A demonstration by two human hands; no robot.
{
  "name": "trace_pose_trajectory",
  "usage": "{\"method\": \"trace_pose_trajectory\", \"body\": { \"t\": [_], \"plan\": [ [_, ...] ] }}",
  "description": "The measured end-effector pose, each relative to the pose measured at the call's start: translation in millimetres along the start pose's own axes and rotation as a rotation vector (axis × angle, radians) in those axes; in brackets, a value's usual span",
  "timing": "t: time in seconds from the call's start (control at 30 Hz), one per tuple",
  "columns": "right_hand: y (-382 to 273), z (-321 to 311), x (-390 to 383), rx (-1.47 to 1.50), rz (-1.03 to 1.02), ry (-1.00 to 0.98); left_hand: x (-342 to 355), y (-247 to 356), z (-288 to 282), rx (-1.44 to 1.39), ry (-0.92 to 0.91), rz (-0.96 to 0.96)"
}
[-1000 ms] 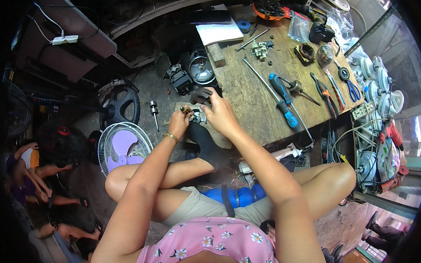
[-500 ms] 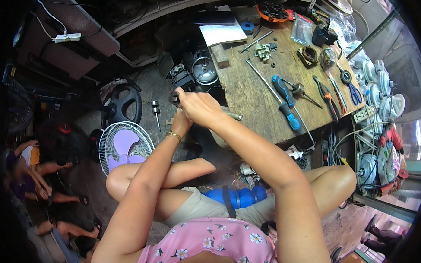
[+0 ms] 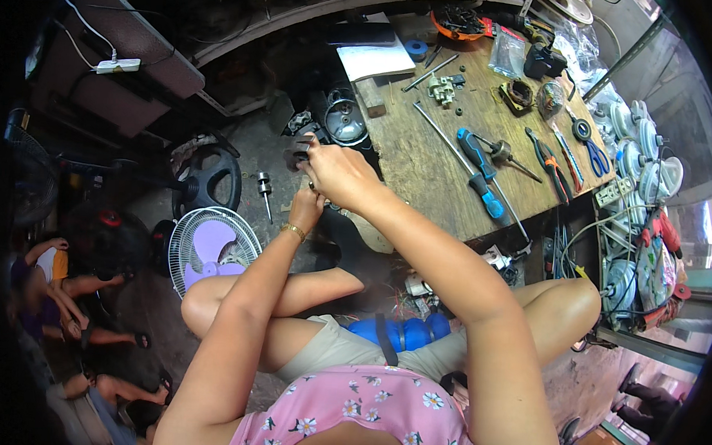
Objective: The person sits on the floor and uses a hammer to tap a small metal component on a wooden block. They then pick up a circular mechanical part, inspect it, and place it on the table. The person searches through a bowl of small parts and handles a few items before the clip ends.
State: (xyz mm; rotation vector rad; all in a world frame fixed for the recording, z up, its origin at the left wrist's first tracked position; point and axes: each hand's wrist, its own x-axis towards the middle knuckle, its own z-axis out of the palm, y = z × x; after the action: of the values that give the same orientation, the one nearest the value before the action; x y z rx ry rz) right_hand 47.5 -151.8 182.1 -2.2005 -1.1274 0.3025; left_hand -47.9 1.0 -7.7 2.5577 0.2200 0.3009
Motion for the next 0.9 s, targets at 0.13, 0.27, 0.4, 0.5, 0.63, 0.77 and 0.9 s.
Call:
{"method": "trace_pose_trajectory", "body": {
  "t": [0.13, 0.27, 0.4, 0.5, 0.63, 0.77, 0.9],
  "plan": [
    [8.9, -1.5, -0.4, 0.039, -0.012, 0.047, -7.5, -1.3, 0.4, -0.044, 0.072, -0.095],
    [13.9, 5.7, -5.0, -0.005, 0.018, -0.034, -6.8, 12.0, -1.8, -0.054, 0.121, -0.121],
    [12.0, 21.6, 2.0, -0.067, -0.059, -0.116, -8.6, -2.7, 7.5, 0.046, 0.119, -0.118],
    [14.5, 32.5, 4.8, -0.137, -0.144, -0.164, -10.8, -12.1, 17.0, 0.036, 0.093, -0.188],
    [9.7, 34.3, 8.2, -0.159, -0.210, -0.075, -9.0, -17.0, 23.1, 0.084, 0.104, -0.118],
    [-11.0, 21.4, 5.1, -0.095, -0.210, 0.029, -14.7, -16.9, 20.5, 0.120, 0.161, 0.011],
    [11.1, 39.3, 1.3, -0.150, -0.079, -0.101, -6.6, -15.8, 27.2, 0.110, 0.034, -0.227]
  ]
}}
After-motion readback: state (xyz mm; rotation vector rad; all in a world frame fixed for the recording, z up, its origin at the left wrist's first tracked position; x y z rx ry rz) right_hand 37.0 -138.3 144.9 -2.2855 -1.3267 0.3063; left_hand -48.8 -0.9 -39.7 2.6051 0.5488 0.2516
